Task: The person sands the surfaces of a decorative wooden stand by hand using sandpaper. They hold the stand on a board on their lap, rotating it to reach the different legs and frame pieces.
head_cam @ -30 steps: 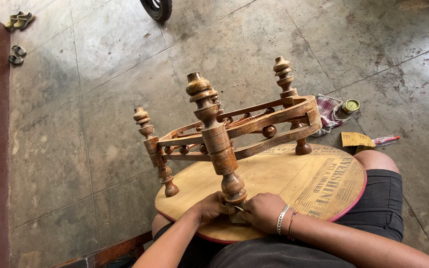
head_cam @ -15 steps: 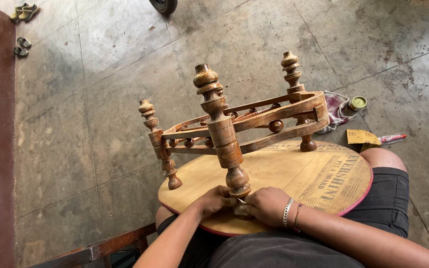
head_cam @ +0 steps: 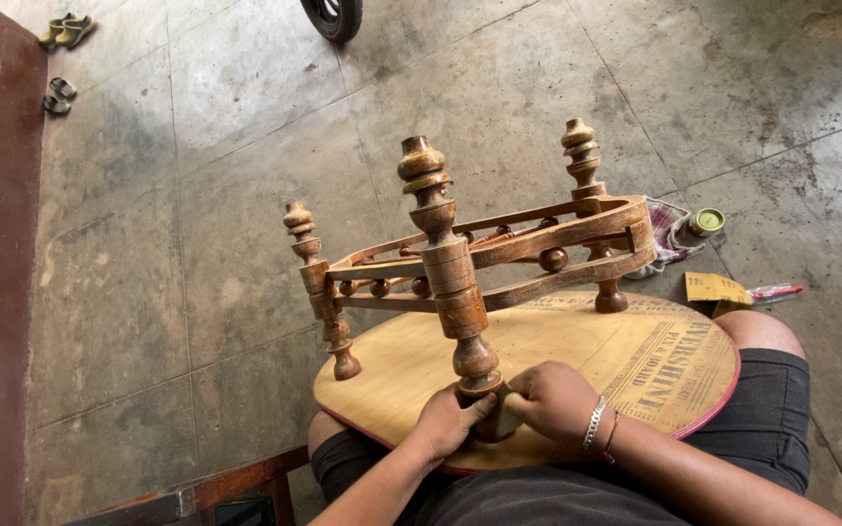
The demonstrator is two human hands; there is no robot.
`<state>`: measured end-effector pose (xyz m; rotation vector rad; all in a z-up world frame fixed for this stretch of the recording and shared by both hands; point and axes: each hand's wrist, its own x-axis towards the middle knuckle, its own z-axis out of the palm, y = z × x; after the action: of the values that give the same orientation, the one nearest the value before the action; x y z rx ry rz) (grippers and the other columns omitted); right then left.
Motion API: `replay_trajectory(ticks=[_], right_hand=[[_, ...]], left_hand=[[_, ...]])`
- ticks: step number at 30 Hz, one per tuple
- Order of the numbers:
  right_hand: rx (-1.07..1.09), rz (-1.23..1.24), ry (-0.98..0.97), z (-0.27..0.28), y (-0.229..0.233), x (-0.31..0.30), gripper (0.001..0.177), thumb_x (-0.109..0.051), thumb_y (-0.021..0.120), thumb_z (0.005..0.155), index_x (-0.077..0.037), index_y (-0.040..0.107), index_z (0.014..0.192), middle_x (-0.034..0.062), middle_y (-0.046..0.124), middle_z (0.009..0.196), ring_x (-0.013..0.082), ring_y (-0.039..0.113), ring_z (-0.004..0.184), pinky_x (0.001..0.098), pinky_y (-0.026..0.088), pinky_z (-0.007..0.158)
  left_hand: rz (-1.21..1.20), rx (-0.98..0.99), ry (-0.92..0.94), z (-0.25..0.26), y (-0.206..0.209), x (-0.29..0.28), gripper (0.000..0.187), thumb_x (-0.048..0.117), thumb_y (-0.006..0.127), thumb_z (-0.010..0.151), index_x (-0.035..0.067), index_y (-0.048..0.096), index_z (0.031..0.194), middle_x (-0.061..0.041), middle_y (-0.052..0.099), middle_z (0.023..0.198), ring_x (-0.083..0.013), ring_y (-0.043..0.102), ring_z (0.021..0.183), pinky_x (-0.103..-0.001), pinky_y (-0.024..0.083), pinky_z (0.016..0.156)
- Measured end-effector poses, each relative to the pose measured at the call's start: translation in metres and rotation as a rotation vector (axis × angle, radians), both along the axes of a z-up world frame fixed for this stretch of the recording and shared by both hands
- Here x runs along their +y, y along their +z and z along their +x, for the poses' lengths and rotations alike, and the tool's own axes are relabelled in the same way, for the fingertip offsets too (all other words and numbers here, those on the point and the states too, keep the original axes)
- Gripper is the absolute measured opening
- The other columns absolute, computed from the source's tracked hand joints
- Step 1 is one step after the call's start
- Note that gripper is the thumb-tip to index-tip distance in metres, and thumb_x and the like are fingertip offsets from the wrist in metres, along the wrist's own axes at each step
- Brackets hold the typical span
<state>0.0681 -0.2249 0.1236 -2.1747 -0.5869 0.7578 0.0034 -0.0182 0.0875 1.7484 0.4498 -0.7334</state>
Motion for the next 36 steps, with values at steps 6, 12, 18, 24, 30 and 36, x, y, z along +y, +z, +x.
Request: replay_trajectory(ticks=[6, 12, 18, 24, 30, 36], right_hand=[[0.054, -0.017, -0.388, 0.003, 0.001, -0.007, 0.032, -0.028, 0.056, 0.085, -0.013, 0.081, 0.074, 0.0105, 0.077, 0.07, 0.0259, 0.073, 0.061, 0.0387, 0.058, 0.066], [-0.07, 0.147, -0.583, 0.006, -0.023, -0.01, 0.034, -0.026, 0.061, 0.092, 0.0, 0.069, 0.071, 0.0168, 0.064, 0.059, 0.0261, 0.062, 0.051, 0.0384, 0.05, 0.056], [-0.078, 0.151, -0.583, 0.002, -0.032, -0.016, 0.033, -0.024, 0.062, 0.092, 0.001, 0.068, 0.07, 0.0146, 0.061, 0.056, 0.0226, 0.059, 0.048, 0.0369, 0.049, 0.053], [-0.029, 0.279, -0.675, 0.001, -0.044, -0.016, 0.032, -0.022, 0.064, 0.094, 0.003, 0.069, 0.075, 0.0118, 0.058, 0.053, 0.0165, 0.053, 0.049, 0.0344, 0.046, 0.051], [-0.045, 0.31, -0.7, 0.002, -0.044, -0.015, 0.031, -0.021, 0.065, 0.093, 0.003, 0.069, 0.074, 0.0088, 0.06, 0.053, 0.0138, 0.053, 0.05, 0.0334, 0.045, 0.05], [-0.367, 0.37, -0.567, 0.004, -0.036, -0.02, 0.025, -0.014, 0.065, 0.087, 0.001, 0.059, 0.068, 0.0105, 0.06, 0.068, 0.0176, 0.056, 0.057, 0.0338, 0.047, 0.055]], left_hand=[[-0.21, 0.062, 0.206, 0.006, 0.005, 0.008, 0.059, 0.037, 0.078, 0.089, 0.014, 0.049, 0.135, -0.005, 0.064, 0.131, -0.0177, 0.059, 0.129, -0.038, 0.047, 0.114], [-0.571, 0.119, 0.225, 0.033, -0.03, 0.007, 0.037, 0.014, 0.082, 0.085, 0.003, 0.068, 0.118, -0.007, 0.072, 0.108, -0.0233, 0.064, 0.113, -0.043, 0.046, 0.108], [-0.377, 0.212, 0.326, 0.03, -0.014, -0.013, 0.034, 0.016, 0.08, 0.082, 0.007, 0.069, 0.113, -0.008, 0.077, 0.103, -0.0201, 0.07, 0.107, -0.037, 0.047, 0.106], [-0.38, 0.109, -0.071, 0.014, 0.003, 0.004, 0.055, 0.022, 0.085, 0.08, 0.004, 0.06, 0.127, -0.006, 0.071, 0.119, -0.018, 0.068, 0.112, -0.039, 0.053, 0.107], [0.034, -0.067, -0.576, 0.022, -0.016, -0.002, 0.06, 0.023, 0.088, 0.082, 0.009, 0.057, 0.132, 0.0, 0.068, 0.109, -0.0149, 0.063, 0.107, -0.028, 0.046, 0.1], [-0.462, 0.183, 0.199, 0.004, -0.027, -0.025, 0.041, 0.015, 0.076, 0.096, -0.011, 0.056, 0.121, -0.017, 0.066, 0.097, -0.0308, 0.062, 0.092, -0.045, 0.052, 0.087]])
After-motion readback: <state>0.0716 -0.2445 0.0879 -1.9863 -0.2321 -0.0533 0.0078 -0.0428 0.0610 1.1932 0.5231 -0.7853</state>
